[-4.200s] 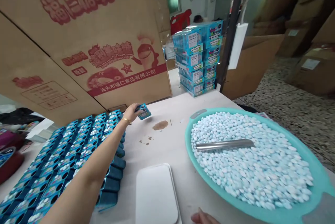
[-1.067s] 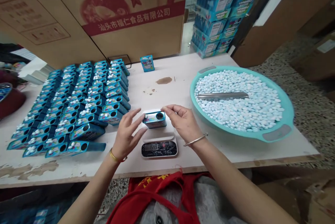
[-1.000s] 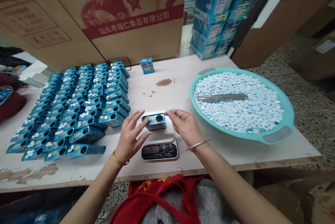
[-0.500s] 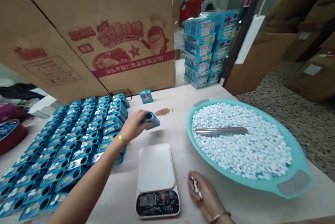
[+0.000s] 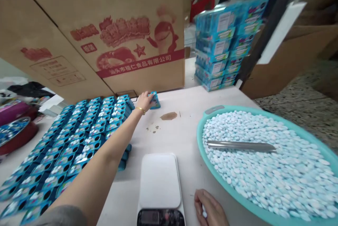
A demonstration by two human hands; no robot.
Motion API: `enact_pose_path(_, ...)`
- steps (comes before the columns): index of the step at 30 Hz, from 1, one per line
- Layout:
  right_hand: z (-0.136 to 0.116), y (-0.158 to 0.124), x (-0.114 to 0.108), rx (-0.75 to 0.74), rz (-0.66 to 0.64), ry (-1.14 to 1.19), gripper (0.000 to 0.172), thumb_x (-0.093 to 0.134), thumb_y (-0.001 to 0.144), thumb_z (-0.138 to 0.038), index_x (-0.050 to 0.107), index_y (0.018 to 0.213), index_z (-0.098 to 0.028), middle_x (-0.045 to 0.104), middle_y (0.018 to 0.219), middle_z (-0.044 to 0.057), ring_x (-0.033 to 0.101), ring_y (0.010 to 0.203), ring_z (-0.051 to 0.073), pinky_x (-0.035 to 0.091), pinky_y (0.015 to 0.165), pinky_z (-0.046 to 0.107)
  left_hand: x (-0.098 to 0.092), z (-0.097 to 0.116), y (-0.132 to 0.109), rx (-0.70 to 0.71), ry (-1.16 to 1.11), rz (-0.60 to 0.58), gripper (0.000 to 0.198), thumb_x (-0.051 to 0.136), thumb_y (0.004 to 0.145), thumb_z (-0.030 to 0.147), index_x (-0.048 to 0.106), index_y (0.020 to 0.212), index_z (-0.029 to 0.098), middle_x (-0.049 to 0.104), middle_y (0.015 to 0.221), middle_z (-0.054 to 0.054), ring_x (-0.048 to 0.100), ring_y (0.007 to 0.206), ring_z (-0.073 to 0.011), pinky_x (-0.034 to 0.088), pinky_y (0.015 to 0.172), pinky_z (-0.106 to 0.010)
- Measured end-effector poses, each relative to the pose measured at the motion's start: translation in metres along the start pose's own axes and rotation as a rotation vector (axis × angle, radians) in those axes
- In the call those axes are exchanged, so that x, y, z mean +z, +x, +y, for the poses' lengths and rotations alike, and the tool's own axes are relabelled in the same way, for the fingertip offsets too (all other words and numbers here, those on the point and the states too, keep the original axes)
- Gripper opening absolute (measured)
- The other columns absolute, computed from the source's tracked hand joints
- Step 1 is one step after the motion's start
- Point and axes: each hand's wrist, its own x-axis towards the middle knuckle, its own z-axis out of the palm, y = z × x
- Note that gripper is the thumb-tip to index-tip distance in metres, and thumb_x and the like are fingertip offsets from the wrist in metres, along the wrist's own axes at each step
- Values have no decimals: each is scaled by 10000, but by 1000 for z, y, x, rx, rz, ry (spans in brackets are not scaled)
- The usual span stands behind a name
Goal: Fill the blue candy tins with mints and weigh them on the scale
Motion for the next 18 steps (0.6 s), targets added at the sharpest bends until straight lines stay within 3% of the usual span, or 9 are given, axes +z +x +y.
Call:
enact_pose_path(2,1,-6,-1,-67,20,-27,422,659,704,-580,517,617,-193,395,482,-59,272,406,58,209,413,216,-15,0,-21,73,-34,-17,377,563,849,272,571,1211,169,524,1271,-147,489,1150,-284,367,981,-422)
enact_pose_path(4,3,-10,-3,-90,37,-55,426,665,701,-585,534,629,-185,423,500,-51,292,413,60,201,412,221,-41,-5,-60,218,-127,-14,341,549,870,292,571,1182,156,574,1193,-127,530,1100,-248,389,966,-386)
enact_pose_path(6,4,-11,-6,-79,22,-81,435,651,717,-596,547,643,-180,440,519,-45,307,419,59,195,414,219,-74,-11,-116,317,-211,-14,301,506,904,333,568,1143,161,600,1131,-107,551,1054,-219,418,927,-358)
enact_pose_path(9,4,-10,-10,-51,-30,-109,440,635,737,-598,550,642,-177,430,510,-49,301,416,53,200,416,214,-112,-15,-215,262,-178,-71,214,498,908,359,596,996,190,613,1013,-74,560,952,-209,437,865,-365)
enact_pose_path(11,3,-10,-11,-46,-44,-104,443,658,712,-599,556,642,-173,441,510,-47,301,410,49,197,411,213,-116,-15,-272,177,-48,-112,229,576,855,410,614,925,195,598,1066,-91,541,977,-245,424,862,-406)
enact_pose_path(13,2,-11,-11,-56,-52,-91,446,686,677,-594,562,645,-167,457,510,-43,305,403,44,193,410,210,-103,-13,-311,82,84,-129,213,628,818,389,633,920,201,581,1136,-112,517,1032,-288,406,871,-450)
enact_pose_path(16,0,-14,-9,-81,-54,-70,437,709,645,-574,561,642,-163,457,497,-46,302,385,33,180,406,206,-80,-5,-335,-22,189,-95,98,592,845,278,655,893,220,558,1217,-115,490,1093,-307,382,897,-484)
enact_pose_path(18,-2,-16,-6,-96,-50,-61,418,715,636,-549,553,631,-163,448,485,-52,292,368,27,163,398,206,-79,5,-335,-18,212,-60,113,543,875,240,651,843,226,550,1247,-97,474,1134,-303,367,926,-493)
